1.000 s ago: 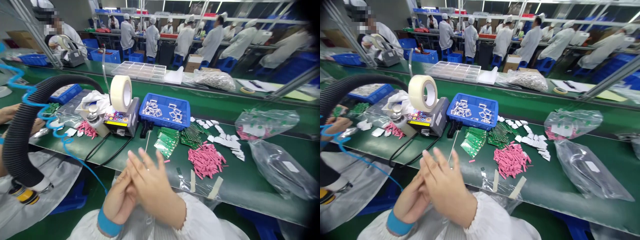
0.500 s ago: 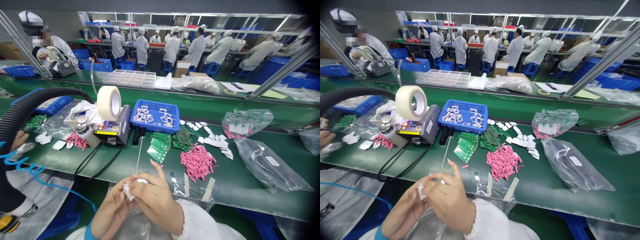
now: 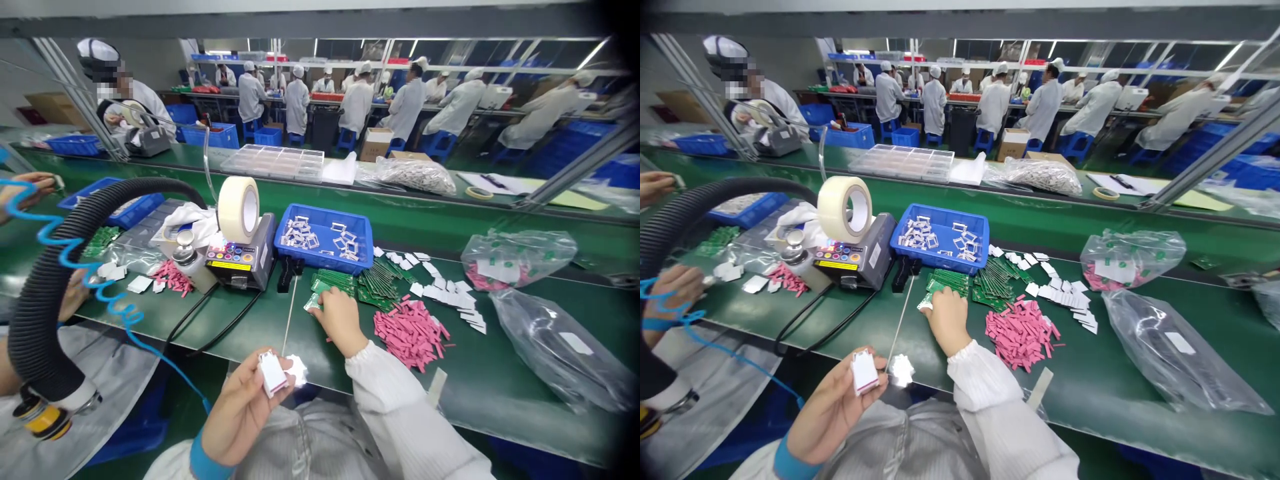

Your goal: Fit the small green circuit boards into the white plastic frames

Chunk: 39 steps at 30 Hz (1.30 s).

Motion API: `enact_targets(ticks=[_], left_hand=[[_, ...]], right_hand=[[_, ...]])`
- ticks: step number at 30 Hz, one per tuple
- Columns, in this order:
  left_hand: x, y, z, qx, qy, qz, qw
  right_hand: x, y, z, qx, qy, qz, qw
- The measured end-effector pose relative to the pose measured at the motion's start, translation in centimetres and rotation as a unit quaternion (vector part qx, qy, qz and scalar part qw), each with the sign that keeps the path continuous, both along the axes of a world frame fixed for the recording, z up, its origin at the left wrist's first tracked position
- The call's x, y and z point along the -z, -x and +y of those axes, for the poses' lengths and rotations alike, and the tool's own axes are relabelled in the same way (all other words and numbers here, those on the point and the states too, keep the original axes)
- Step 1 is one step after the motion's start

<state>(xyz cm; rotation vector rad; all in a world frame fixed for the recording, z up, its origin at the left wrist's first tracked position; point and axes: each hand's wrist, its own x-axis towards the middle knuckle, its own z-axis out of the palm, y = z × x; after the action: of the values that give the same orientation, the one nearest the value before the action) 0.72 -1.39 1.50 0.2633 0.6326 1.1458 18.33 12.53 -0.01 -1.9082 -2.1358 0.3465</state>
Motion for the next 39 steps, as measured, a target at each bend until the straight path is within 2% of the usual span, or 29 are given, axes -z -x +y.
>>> enact_targets(ticks=[2,6,8,10,12,15,19,24,33,39], left_hand=[[-0.2,0.0,0.0,0.001,-0.002,-0.004,1.000],[-0.8,0.0,0.1,0.001,-0.007,-0.009,1.000],[-1.2,-0.2,0.1,-0.004,-0.015,-0.006,1.000],[-1.6,-0.6,0.1,-0.007,-0.023,0.000,1.000],[-2.0,-0.9,0.0,-0.014,-0.032,0.009,0.999],[-2.4,-1.1,-0.1,-0.041,-0.043,0.024,0.998],[-2.6,-1.1,-0.3,-0.070,-0.039,0.038,0.996],[-2.5,-1.0,-0.4,-0.095,-0.024,0.056,0.994],[-2.8,-0.8,-0.3,-0.078,-0.047,0.053,0.994],[-3.9,-0.8,0.3,-0.088,-0.050,0.059,0.993]], right_hand=[[-0.7,-0.1,0.0,-0.007,0.008,0.028,1.000],[-4.1,-0.1,-2.3,-0.040,-0.008,0.123,0.992],[-5.7,0.4,-4.6,-0.072,-0.080,0.218,0.970],[-6.6,1.2,-7.0,-0.131,-0.190,0.284,0.931],[-6.7,2.0,-9.0,-0.191,-0.280,0.291,0.895],[-6.0,2.6,-10.5,-0.260,-0.332,0.267,0.866],[-5.4,2.4,-10.9,-0.312,-0.353,0.211,0.856],[-5.7,2.1,-11.1,-0.326,-0.354,0.191,0.855],[-7.0,2.2,-10.5,-0.321,-0.336,0.221,0.857],[-7.9,1.7,-10.1,-0.353,-0.338,0.194,0.851]])
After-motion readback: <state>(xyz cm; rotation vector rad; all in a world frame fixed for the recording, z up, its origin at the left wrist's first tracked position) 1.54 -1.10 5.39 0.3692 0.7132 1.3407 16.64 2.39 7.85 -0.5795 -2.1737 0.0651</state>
